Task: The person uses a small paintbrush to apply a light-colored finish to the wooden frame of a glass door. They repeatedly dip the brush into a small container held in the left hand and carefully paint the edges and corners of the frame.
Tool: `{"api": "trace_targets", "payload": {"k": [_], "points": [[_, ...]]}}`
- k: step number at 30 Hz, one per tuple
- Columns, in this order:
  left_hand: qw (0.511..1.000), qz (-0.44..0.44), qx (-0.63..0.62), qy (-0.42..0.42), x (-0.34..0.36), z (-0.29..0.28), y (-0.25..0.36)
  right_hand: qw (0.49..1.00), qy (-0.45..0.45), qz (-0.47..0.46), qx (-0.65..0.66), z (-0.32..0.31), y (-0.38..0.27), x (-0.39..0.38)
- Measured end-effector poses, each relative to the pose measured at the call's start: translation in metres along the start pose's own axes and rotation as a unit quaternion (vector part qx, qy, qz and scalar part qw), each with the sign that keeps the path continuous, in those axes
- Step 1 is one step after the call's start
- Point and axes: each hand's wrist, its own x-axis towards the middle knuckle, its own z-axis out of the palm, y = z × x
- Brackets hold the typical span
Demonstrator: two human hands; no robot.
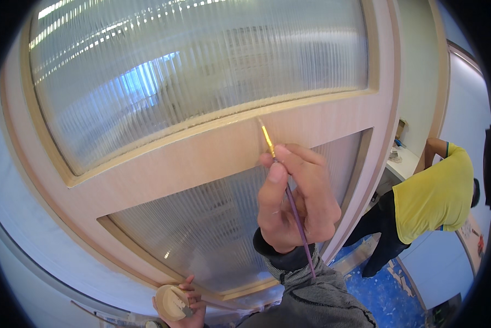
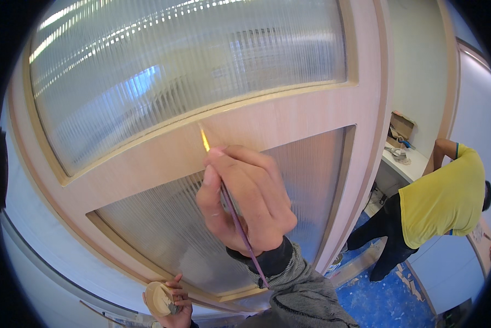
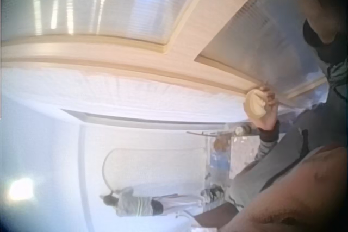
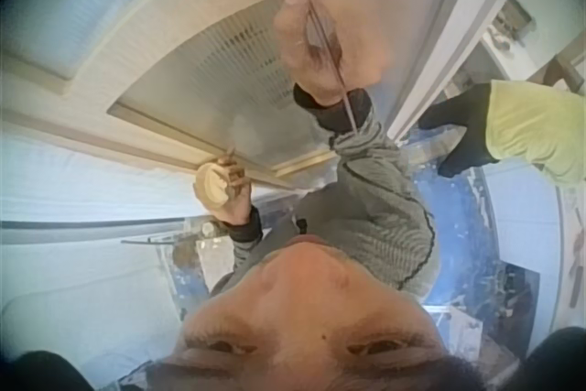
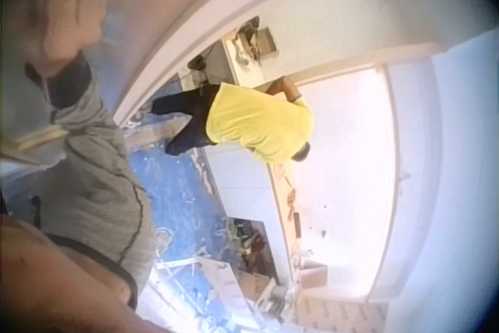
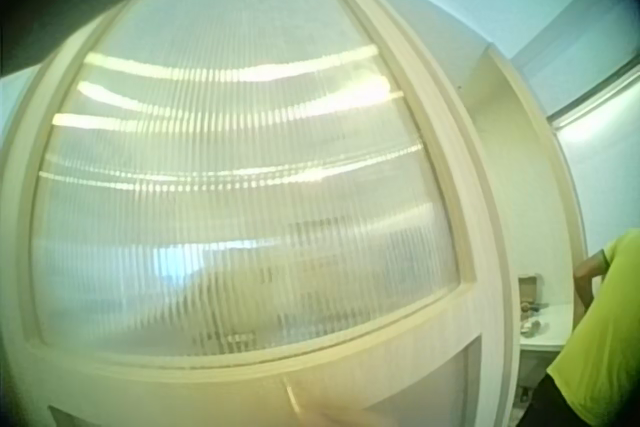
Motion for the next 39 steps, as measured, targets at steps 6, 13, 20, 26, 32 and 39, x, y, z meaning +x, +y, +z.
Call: {"api": "trace_targets", "payload": {"k": [6,13,20,26,32,39], "points": [[0.999,-0.043,0.004,-0.03,0.003,0.001,0.001,0.998,-0.037,-0.047,-0.002,-0.001,-0.001,0.007],[0.999,-0.045,-0.007,-0.022,0.004,0.004,-0.002,0.998,-0.036,-0.038,-0.024,-0.006,0.0,0.008],[0.998,-0.046,0.021,-0.027,0.008,0.001,0.002,0.998,-0.031,-0.044,-0.038,-0.004,0.002,0.003],[0.996,0.02,0.084,-0.009,0.001,-0.028,0.022,0.993,-0.058,-0.008,0.101,-0.012,-0.014,-0.021],[0.999,0.037,0.015,0.021,-0.002,0.007,-0.016,0.896,-0.239,0.088,0.362,-0.016,-0.044,-0.068],[0.997,0.06,0.013,-0.045,0.004,0.021,-0.039,0.766,-0.459,0.17,0.416,-0.019,-0.06,-0.089]]}}
